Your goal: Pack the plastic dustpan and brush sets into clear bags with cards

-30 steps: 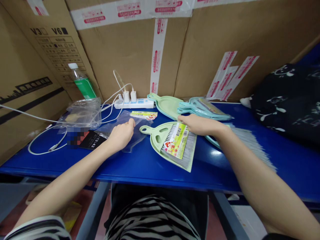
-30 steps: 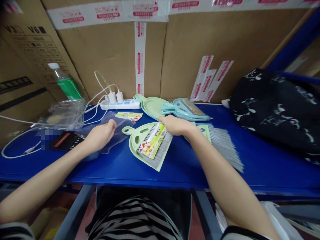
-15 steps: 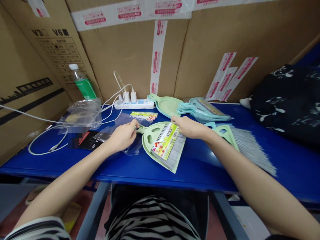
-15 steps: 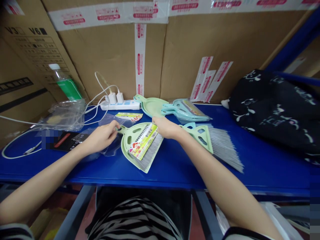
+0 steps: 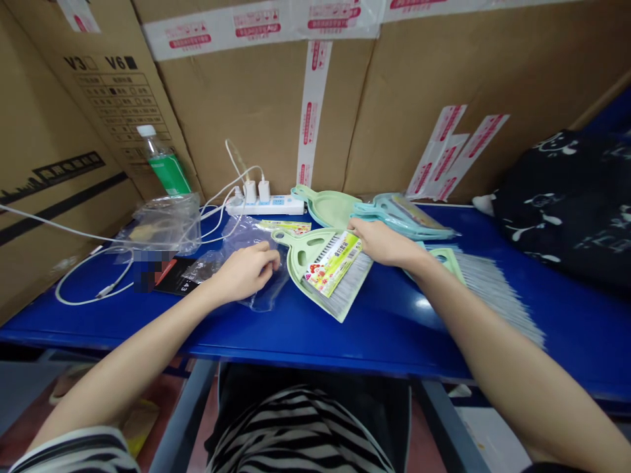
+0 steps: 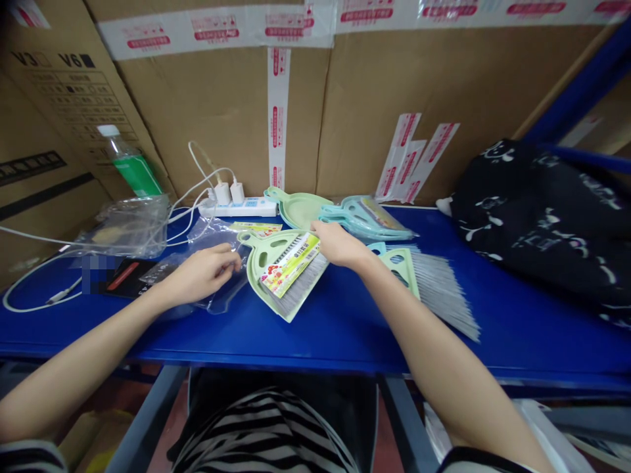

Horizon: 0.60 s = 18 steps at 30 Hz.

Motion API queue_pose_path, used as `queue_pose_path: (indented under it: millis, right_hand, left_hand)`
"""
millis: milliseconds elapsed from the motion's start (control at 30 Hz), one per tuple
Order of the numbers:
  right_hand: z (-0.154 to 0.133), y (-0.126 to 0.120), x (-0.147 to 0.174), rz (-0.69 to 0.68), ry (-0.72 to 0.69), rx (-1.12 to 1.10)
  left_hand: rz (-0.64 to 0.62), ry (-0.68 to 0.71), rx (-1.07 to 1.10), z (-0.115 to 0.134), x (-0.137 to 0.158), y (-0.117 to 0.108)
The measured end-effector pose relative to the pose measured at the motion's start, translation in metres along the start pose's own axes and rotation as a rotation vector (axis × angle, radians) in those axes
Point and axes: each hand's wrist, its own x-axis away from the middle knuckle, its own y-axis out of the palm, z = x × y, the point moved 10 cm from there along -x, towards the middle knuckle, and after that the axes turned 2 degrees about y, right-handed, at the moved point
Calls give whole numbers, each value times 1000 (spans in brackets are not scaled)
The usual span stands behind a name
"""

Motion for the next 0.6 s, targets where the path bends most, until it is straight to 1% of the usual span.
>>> queue_pose_path:
  millis: [167,267,400,500,600]
  right_hand:
    - [-4,3,1,-28,2,-10]
    - [-5,7,1,-63,4,-9]
    - [-2,8,-1,-57,-11,7]
    - [-2,8,-1,-53,-14,-15]
    - [-8,10,1,-70,-8,-59]
  left_hand:
    - [-22,-33,-48,4,2,0]
    - [-36,-6,-55,7,4,1]
    - [-50,-13,-51,5,5,3]
    - [-19,-20,4,2,5,3]
    - [18,12,115,4,5,3]
